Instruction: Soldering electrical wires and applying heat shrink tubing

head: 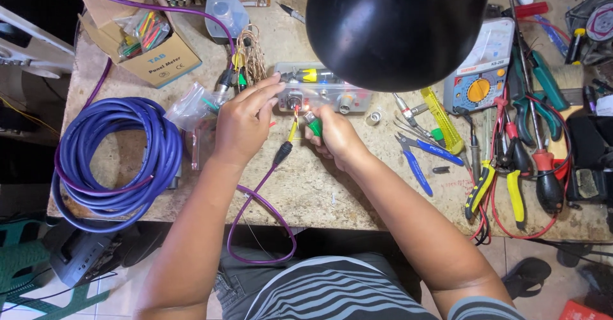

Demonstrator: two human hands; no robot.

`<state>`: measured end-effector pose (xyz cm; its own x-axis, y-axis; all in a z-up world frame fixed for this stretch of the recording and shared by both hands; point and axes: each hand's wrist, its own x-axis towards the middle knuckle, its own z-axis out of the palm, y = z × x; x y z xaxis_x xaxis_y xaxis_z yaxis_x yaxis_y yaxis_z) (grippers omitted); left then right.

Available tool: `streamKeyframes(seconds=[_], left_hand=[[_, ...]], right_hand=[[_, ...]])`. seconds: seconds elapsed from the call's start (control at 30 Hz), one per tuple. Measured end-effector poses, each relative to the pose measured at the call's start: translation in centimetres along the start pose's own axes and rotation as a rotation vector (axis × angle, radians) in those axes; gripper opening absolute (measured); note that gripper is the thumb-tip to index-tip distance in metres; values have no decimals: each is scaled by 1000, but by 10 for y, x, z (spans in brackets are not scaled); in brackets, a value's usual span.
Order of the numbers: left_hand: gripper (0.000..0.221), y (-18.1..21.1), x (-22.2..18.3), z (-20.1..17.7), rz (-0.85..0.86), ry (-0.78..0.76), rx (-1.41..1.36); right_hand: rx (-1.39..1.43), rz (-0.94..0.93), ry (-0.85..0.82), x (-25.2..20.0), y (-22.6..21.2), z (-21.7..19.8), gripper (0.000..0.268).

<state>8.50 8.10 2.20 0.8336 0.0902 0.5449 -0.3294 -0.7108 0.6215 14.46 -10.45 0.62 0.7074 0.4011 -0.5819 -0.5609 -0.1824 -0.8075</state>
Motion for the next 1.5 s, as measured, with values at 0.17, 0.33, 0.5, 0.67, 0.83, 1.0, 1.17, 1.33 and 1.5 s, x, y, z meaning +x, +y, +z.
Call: streamKeyframes(seconds=[0.17, 0.33, 0.5, 0.67, 0.83, 1.0, 1.17, 1.33, 1.5], left_hand=[[26, 5, 2, -1, -19, 12, -12], [25, 2, 2, 0, -15, 17, -20], [25, 3, 1, -2, -11, 7, -29], [26, 0, 0, -1, 7, 11, -24], [26, 0, 0, 0, 12, 13, -23], [27, -1, -1, 0, 24, 8, -6], [27, 1, -1, -1, 7, 4, -5], [27, 6, -2, -2, 11, 19, -4], [21, -1, -13, 4, 29, 57, 107]], right_hand=[[-45, -3, -12, 2, -3, 5, 52], [-57, -7, -8, 6, -2, 5, 52], [-62, -16, -2, 6, -5, 7, 52], [-46, -14, 11, 2, -3, 7, 52], [-44, -33, 42, 1, 2, 9, 52], [-24, -58, 42, 3, 6, 9, 52], [-15, -87, 30, -7, 2, 7, 54], [1, -84, 39, -37, -8, 1, 55], [-107, -203, 62, -80, 3, -25, 43]])
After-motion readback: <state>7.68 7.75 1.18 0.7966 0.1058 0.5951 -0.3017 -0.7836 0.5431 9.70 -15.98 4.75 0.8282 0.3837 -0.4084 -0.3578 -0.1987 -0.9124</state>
